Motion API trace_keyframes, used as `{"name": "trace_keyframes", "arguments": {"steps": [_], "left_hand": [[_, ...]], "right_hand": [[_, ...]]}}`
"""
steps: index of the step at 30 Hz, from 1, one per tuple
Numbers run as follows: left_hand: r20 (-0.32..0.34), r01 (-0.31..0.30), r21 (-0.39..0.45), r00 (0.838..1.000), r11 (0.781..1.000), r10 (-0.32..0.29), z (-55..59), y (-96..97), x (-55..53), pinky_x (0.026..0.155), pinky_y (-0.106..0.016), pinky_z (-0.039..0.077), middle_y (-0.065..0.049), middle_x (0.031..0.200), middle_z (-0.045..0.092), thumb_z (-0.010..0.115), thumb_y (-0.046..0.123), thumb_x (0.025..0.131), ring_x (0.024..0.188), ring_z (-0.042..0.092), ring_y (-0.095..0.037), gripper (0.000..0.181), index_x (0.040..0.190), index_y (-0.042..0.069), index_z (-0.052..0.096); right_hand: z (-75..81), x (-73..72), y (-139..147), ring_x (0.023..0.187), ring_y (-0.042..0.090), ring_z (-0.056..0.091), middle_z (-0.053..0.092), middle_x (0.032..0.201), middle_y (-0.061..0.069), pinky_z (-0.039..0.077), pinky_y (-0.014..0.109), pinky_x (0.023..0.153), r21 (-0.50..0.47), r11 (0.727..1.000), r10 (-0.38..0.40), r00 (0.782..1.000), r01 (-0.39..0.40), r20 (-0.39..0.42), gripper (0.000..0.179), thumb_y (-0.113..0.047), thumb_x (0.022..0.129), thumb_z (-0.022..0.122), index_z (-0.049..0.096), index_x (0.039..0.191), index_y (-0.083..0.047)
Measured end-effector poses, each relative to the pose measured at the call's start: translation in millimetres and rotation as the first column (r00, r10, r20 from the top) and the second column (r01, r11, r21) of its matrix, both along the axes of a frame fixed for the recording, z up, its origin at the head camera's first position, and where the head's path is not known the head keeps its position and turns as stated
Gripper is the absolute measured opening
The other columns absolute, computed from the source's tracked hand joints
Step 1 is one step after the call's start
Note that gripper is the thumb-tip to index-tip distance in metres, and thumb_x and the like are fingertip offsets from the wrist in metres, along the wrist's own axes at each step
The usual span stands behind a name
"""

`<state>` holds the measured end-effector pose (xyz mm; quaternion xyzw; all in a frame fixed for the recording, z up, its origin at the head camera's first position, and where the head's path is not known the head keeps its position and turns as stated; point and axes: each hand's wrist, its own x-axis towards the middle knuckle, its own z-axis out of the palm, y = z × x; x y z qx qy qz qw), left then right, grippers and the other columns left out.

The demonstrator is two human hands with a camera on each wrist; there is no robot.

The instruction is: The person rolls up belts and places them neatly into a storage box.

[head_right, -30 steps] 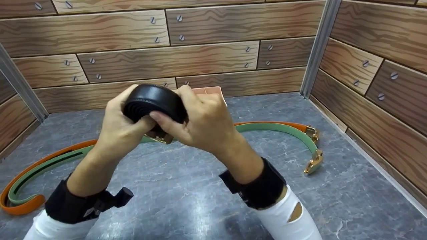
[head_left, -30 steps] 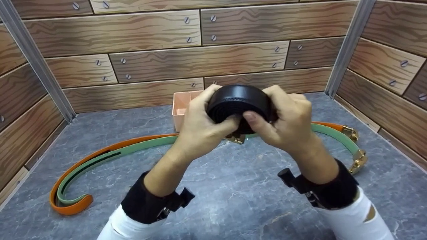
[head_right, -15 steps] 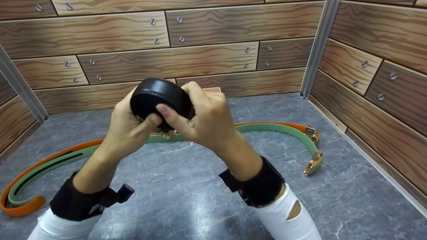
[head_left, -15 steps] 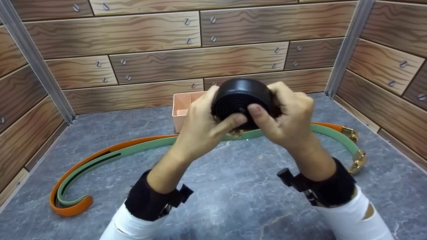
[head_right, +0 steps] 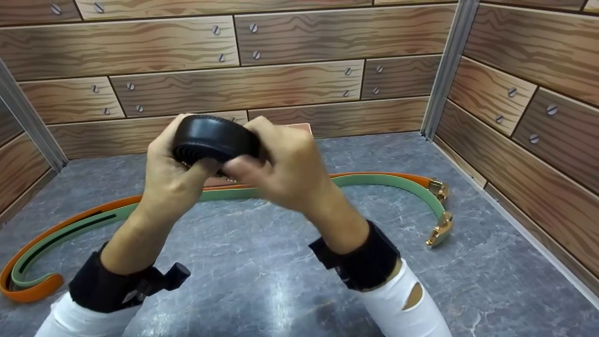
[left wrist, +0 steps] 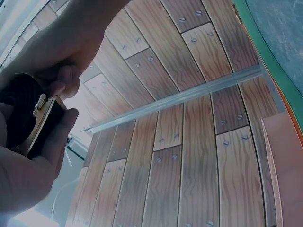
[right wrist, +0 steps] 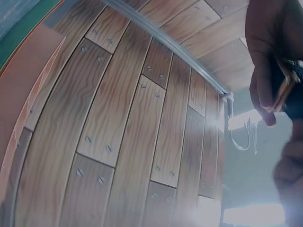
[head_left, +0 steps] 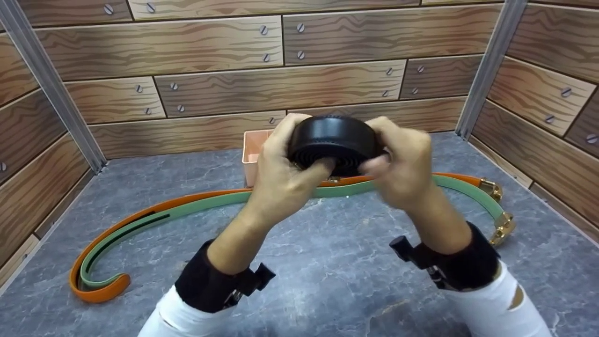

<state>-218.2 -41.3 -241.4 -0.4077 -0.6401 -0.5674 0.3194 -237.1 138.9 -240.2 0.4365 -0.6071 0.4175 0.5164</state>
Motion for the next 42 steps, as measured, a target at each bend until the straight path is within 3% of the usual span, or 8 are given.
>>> {"name": "trace_keyframes", "arguments": {"steps": [3, 10, 16, 24, 27, 32, 36, 42], "left_hand": [[-0.199, -0.097, -0.042, 0.976, 0.994, 0.087, -1.5, 1.6, -4.6, 0.089, -0.032, 0.049, -0.013, 0.103, 0.06, 0.073, 0.0, 0.067, 0.099, 0.059, -0.017, 0.038, 0.102, -0.001, 0.06], [-0.664, -0.215, -0.124, 0.744, 0.969, 0.08, -8.2, 5.2, -8.0, 0.108, -0.037, 0.046, -0.022, 0.111, 0.048, 0.083, 0.009, 0.079, 0.121, 0.059, -0.038, 0.036, 0.1, -0.003, 0.057], [-0.86, -0.261, -0.054, 0.503, 0.964, 0.088, -0.1, 4.0, -3.5, 0.104, -0.041, 0.05, -0.024, 0.109, 0.047, 0.06, -0.01, 0.092, 0.114, 0.061, -0.048, 0.005, 0.095, -0.008, 0.058], [-0.877, -0.324, -0.056, 0.468, 0.944, 0.109, 1.1, 0.9, -5.6, 0.107, -0.044, 0.047, -0.022, 0.116, 0.05, 0.068, -0.008, 0.086, 0.116, 0.058, -0.044, 0.022, 0.104, 0.001, 0.058], [-0.804, -0.382, -0.12, 0.579, 0.916, 0.136, 1.4, -3.2, -11.4, 0.114, -0.048, 0.039, -0.021, 0.126, 0.047, 0.073, 0.002, 0.084, 0.126, 0.047, -0.042, 0.031, 0.112, 0.009, 0.059], [-0.354, -0.039, -0.376, 0.929, 0.926, -0.105, 2.5, -18.3, -15.4, 0.115, -0.042, 0.036, -0.018, 0.146, 0.036, 0.061, -0.005, 0.068, 0.137, 0.038, -0.028, 0.075, 0.139, 0.005, 0.038], [0.098, 0.312, -0.236, 0.95, 0.92, -0.296, 0.9, -14.7, -7.6, 0.093, -0.038, 0.056, -0.016, 0.141, 0.045, 0.066, -0.001, 0.085, 0.118, 0.061, -0.02, 0.083, 0.149, 0.008, 0.014], [0.186, 0.138, -0.15, 0.976, 0.979, -0.109, -2.1, 1.5, 0.6, 0.056, -0.032, 0.058, -0.011, 0.121, 0.062, 0.069, 0.017, 0.094, 0.085, 0.067, -0.014, 0.064, 0.144, 0.007, 0.029]], "right_hand": [[8.0, -2.1, 10, 0.053, 0.007, 0.052, 0.064, 0.067, 0.004, 0.041, 0.02, 0.047, -0.018, 0.965, 0.252, 0.91, -0.261, 0.329, 0.061, -0.052, 0.103, 0.044, 0.067, 0.087, 0.002], [13.8, -7.2, 23, 0.102, 0.019, 0.068, 0.064, 0.118, 0.009, 0.059, 0.032, 0.081, -0.109, 0.539, 0.464, 0.187, -0.835, 0.866, 0.041, -0.037, 0.107, 0.038, 0.047, 0.132, -0.006], [12.8, -2.2, 19, 0.103, 0.018, 0.067, 0.059, 0.118, 0.012, 0.058, 0.029, 0.086, -0.199, 0.385, 0.537, 0.043, -0.901, 0.843, 0.031, -0.017, 0.105, 0.048, 0.047, 0.13, 0.001], [12.7, 2.7, 11, 0.087, 0.015, 0.068, 0.068, 0.099, 0.008, 0.058, 0.025, 0.076, -0.145, 0.577, 0.602, 0.299, -0.804, 0.74, 0.024, 0.001, 0.095, 0.049, 0.067, 0.11, 0.0], [15.8, 4.9, 15, 0.085, 0.019, 0.07, 0.072, 0.098, 0.012, 0.059, 0.027, 0.076, -0.077, 0.731, 0.57, 0.544, -0.678, 0.615, 0.025, 0.005, 0.091, 0.052, 0.068, 0.11, 0.005], [15.9, 5.7, 17, 0.069, 0.013, 0.072, 0.075, 0.088, 0.015, 0.056, 0.02, 0.057, 0.027, 0.97, 0.225, 0.938, -0.241, 0.262, 0.03, -0.002, 0.087, 0.066, 0.066, 0.114, 0.01], [11.9, 3.1, 12, 0.059, 0.005, 0.067, 0.074, 0.083, 0.018, 0.049, 0.015, 0.048, 0.005, 0.993, 0.115, 0.988, -0.117, 0.107, 0.04, -0.02, 0.089, 0.072, 0.065, 0.114, 0.01], [5.5, 0.6, 0, 0.066, 0.011, 0.07, 0.074, 0.087, 0.017, 0.054, 0.02, 0.053, -0.007, 0.974, 0.227, 0.968, -0.228, 0.11, 0.053, -0.03, 0.093, 0.07, 0.059, 0.115, 0.016]]}}
